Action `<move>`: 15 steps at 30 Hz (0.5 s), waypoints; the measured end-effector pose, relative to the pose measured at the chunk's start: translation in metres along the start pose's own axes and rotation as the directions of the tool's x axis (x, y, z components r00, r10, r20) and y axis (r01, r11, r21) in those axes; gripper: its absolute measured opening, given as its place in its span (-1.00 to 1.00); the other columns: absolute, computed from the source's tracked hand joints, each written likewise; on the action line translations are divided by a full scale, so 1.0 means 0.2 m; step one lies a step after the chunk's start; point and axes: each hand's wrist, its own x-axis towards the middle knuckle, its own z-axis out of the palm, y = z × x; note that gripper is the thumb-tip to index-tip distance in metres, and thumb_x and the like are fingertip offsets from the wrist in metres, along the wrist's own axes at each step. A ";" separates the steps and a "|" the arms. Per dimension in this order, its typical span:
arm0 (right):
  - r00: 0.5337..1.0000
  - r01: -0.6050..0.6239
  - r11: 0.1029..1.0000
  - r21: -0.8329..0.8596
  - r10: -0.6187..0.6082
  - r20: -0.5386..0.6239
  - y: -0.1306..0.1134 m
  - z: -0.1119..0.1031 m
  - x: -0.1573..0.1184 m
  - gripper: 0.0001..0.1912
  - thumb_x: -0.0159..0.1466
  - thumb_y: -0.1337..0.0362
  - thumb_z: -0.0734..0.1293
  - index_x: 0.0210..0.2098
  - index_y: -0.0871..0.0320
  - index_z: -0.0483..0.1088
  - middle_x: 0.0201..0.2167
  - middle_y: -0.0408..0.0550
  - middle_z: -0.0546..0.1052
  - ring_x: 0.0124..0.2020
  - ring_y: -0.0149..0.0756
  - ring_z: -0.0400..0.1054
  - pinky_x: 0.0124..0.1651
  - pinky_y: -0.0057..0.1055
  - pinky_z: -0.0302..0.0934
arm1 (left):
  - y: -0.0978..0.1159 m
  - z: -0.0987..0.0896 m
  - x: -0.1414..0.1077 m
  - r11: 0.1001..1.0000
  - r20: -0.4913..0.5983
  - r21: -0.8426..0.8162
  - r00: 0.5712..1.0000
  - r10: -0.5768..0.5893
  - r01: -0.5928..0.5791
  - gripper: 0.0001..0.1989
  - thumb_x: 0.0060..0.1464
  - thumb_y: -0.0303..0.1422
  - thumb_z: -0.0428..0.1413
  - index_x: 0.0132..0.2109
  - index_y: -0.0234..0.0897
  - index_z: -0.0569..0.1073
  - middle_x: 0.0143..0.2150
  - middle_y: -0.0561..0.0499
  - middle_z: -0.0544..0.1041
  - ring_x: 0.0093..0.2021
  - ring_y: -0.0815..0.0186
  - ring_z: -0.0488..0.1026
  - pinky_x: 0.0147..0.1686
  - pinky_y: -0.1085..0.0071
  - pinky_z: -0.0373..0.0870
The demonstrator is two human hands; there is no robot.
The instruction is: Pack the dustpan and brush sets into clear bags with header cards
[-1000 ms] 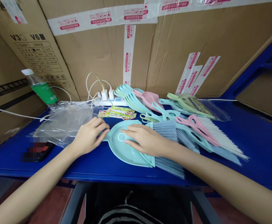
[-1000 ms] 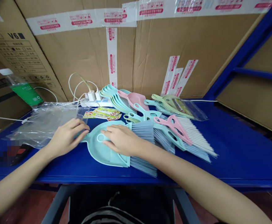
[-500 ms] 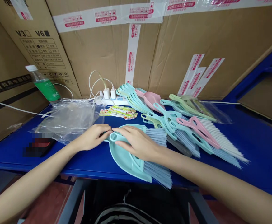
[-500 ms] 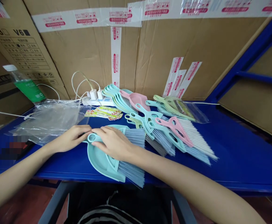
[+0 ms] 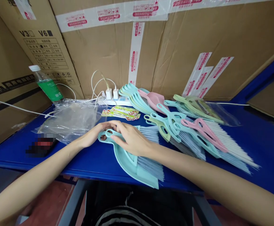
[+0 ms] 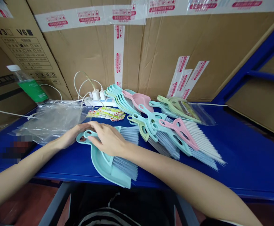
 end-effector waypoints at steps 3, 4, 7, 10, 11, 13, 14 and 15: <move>1.000 -0.001 1.000 -0.007 0.000 -0.016 0.00 0.02 0.00 -0.79 0.36 0.25 0.22 -0.02 0.15 0.24 -0.19 0.03 0.53 -0.19 -0.18 0.42 -0.13 -0.24 0.27 | -0.01 0.00 0.00 0.999 -0.024 0.019 0.999 -0.032 0.032 -0.44 0.17 0.12 -0.12 -0.28 -0.30 0.44 -0.50 0.10 0.30 -0.52 0.42 0.14 -0.59 0.48 0.11; 1.000 -0.001 1.000 -0.021 0.000 -0.024 0.00 0.02 -0.01 -0.82 0.36 0.25 0.22 -0.06 0.15 0.26 -0.22 0.02 0.52 -0.21 -0.19 0.40 -0.14 -0.25 0.27 | -0.02 0.00 0.00 0.999 -0.033 0.035 0.999 -0.036 0.037 -0.44 0.15 0.14 -0.08 -0.29 -0.30 0.44 -0.50 0.11 0.30 -0.52 0.42 0.14 -0.59 0.49 0.11; 0.999 0.017 0.995 -0.099 -0.020 -0.035 0.01 0.01 -0.02 -0.88 0.37 0.24 0.20 -0.17 0.15 0.30 -0.24 0.02 0.46 -0.20 -0.19 0.35 -0.10 -0.23 0.27 | -0.01 -0.01 0.00 0.997 -0.014 0.071 1.000 -0.001 0.002 -0.46 0.12 0.14 -0.01 -0.33 -0.30 0.41 -0.47 0.12 0.31 -0.51 0.45 0.14 -0.57 0.50 0.12; 0.998 0.059 0.986 -0.153 -0.056 0.021 0.00 -0.03 -0.04 -0.81 0.41 0.24 0.17 -0.13 0.18 0.36 -0.20 0.05 0.44 -0.15 -0.17 0.33 -0.04 -0.20 0.26 | 0.00 -0.02 0.00 0.993 0.049 0.113 0.998 0.033 -0.038 -0.50 0.15 0.10 0.00 -0.40 -0.28 0.33 -0.53 0.18 0.20 -0.54 0.47 0.11 -0.57 0.52 0.09; 0.996 0.075 0.984 -0.164 -0.068 0.053 0.00 -0.06 -0.06 -0.77 0.41 0.23 0.16 -0.08 0.20 0.37 -0.17 0.07 0.44 -0.12 -0.16 0.32 -0.01 -0.18 0.26 | 0.00 -0.02 0.00 0.991 0.067 0.126 0.997 0.037 -0.045 -0.52 0.16 0.08 0.00 -0.39 -0.28 0.33 -0.54 0.20 0.18 -0.54 0.48 0.09 -0.57 0.52 0.08; 0.988 0.097 0.974 -0.203 -0.069 0.137 0.00 -0.12 -0.10 -0.67 0.41 0.18 0.19 0.06 0.23 0.35 -0.06 0.14 0.44 -0.03 -0.11 0.31 0.07 -0.10 0.24 | 0.00 -0.03 0.00 0.988 0.096 0.144 0.995 0.040 -0.054 -0.57 0.19 0.03 -0.01 -0.33 -0.28 0.36 -0.52 0.20 0.20 -0.54 0.47 0.09 -0.56 0.52 0.07; 0.982 0.098 0.968 -0.233 -0.056 0.181 0.01 -0.16 -0.12 -0.59 0.40 0.14 0.21 0.14 0.24 0.32 0.02 0.19 0.42 0.04 -0.06 0.29 0.10 -0.04 0.23 | -0.01 -0.03 0.00 0.987 0.107 0.148 0.993 0.041 -0.056 -0.58 0.20 0.01 -0.01 -0.29 -0.29 0.38 -0.51 0.19 0.22 -0.53 0.47 0.10 -0.55 0.52 0.08; 0.975 0.106 0.959 -0.264 -0.047 0.217 0.01 -0.19 -0.15 -0.51 0.39 0.10 0.22 0.22 0.24 0.26 0.12 0.24 0.38 0.14 0.01 0.23 0.15 0.03 0.19 | -0.01 -0.03 0.00 0.987 0.115 0.149 0.992 0.041 -0.058 -0.59 0.20 0.00 0.00 -0.26 -0.29 0.40 -0.49 0.18 0.25 -0.52 0.47 0.11 -0.54 0.52 0.09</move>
